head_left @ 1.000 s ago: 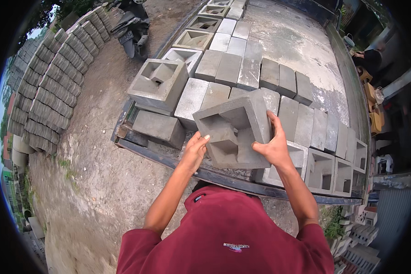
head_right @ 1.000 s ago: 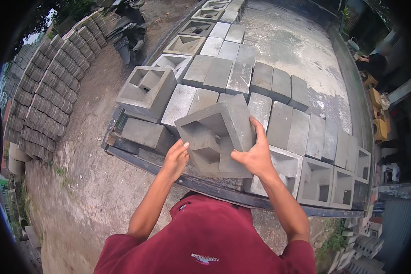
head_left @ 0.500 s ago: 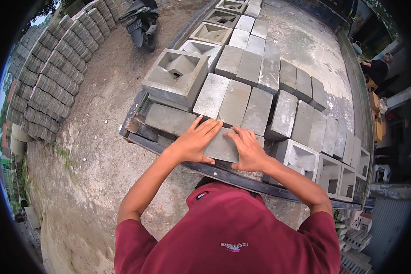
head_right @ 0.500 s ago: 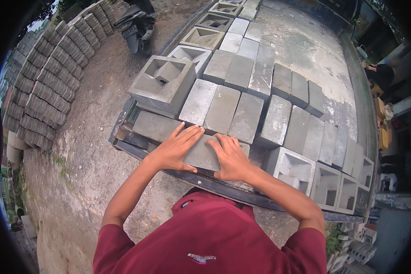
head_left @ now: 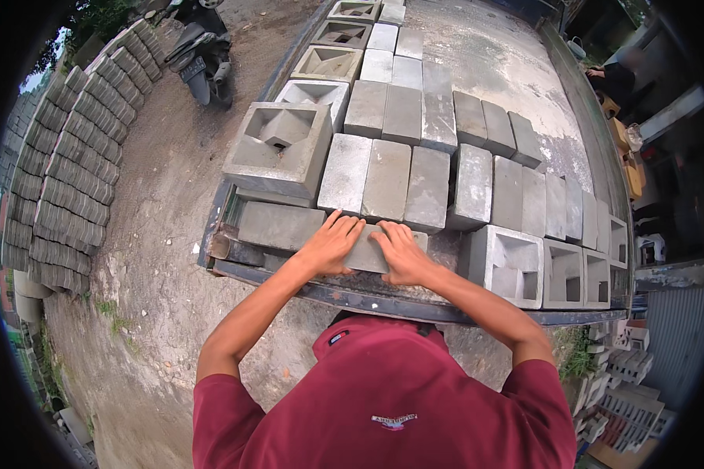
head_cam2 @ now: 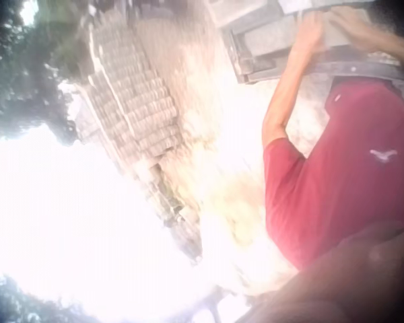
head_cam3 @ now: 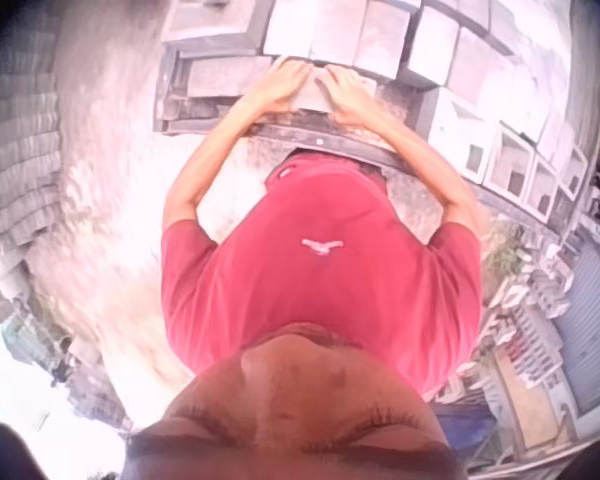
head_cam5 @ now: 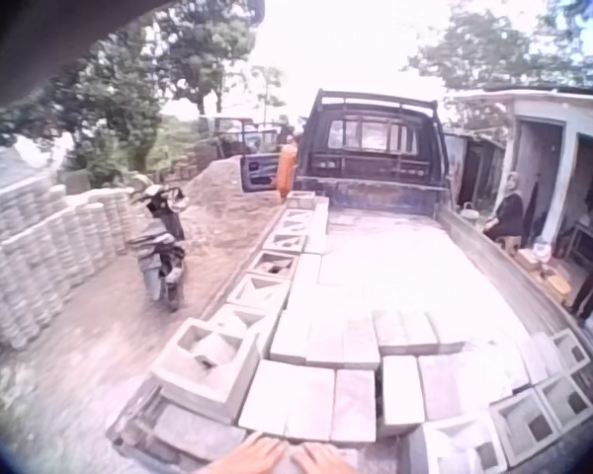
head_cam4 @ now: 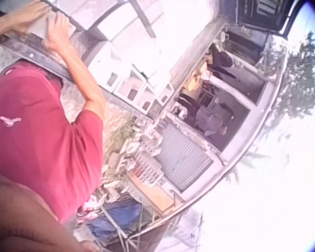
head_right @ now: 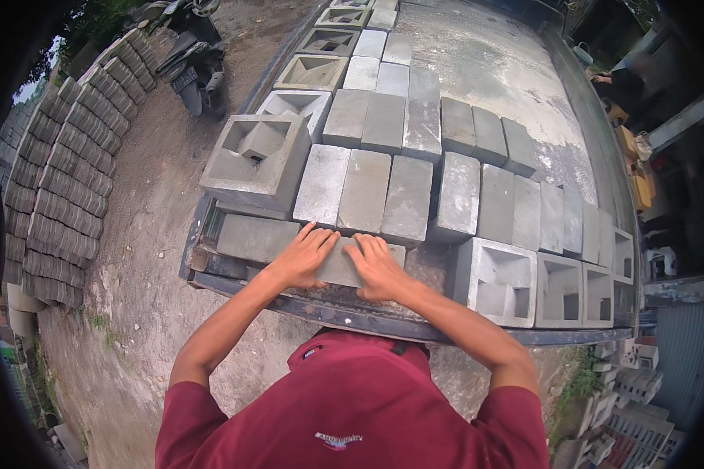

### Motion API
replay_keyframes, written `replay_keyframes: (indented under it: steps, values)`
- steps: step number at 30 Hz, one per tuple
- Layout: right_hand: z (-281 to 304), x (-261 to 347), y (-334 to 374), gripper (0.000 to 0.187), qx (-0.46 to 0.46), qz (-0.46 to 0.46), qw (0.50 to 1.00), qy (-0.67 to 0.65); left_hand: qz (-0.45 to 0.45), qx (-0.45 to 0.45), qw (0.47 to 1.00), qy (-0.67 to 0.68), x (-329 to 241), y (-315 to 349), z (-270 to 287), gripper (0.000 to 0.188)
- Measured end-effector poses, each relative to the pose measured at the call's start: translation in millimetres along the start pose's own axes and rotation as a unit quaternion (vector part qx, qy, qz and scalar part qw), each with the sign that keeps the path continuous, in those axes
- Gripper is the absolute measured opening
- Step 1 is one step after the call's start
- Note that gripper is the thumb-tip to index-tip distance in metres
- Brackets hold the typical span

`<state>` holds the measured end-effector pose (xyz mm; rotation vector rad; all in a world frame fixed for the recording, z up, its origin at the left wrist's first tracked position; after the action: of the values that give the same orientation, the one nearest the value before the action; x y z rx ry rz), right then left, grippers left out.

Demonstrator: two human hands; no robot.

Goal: The person picks up concrete ventilation blocks from a stack and carries them to a truck, placing them into a structured arrangement on the truck bed.

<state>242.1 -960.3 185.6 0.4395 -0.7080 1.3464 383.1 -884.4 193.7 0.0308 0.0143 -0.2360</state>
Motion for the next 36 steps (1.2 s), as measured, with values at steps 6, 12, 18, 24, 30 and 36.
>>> replay_keyframes:
  steps: [6,12,18,24,30,36]
  values:
    - [-2,-6,-15,0.094,-0.008,-0.002,1.000,-0.010,-0.017,0.012,1.000,0.001,18,-8,1,0.106]
    - [-8,1,-26,0.094,-0.004,0.004,1.000,0.022,0.003,-0.001,1.000,0.016,30,6,-3,0.108]
    - [7,12,-4,0.083,-0.086,-0.006,0.996,0.012,0.014,-0.006,0.998,0.069,34,8,-9,0.106]
    - [6,-29,55,0.071,-0.347,-0.190,0.892,-0.218,0.094,-0.015,0.989,0.117,36,16,-2,0.108]
    - [-27,-62,70,0.087,-0.289,-0.434,0.748,-0.410,0.127,0.043,0.991,0.003,37,34,-5,0.109]
    - [-48,-65,49,0.103,-0.147,-0.443,0.680,-0.566,0.100,0.016,0.992,-0.071,25,33,-14,0.097]
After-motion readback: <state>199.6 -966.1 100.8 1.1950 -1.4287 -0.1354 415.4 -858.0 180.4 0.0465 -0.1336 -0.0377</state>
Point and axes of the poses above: each hand's wrist, its own y-axis away from the middle knuckle, its own z-axis out of the back of the hand, x = y × z, the point moved 5 cm from there along -y, towards the middle knuckle, and after that the axes turned 14 degrees about -y, right-handed, at the moved point
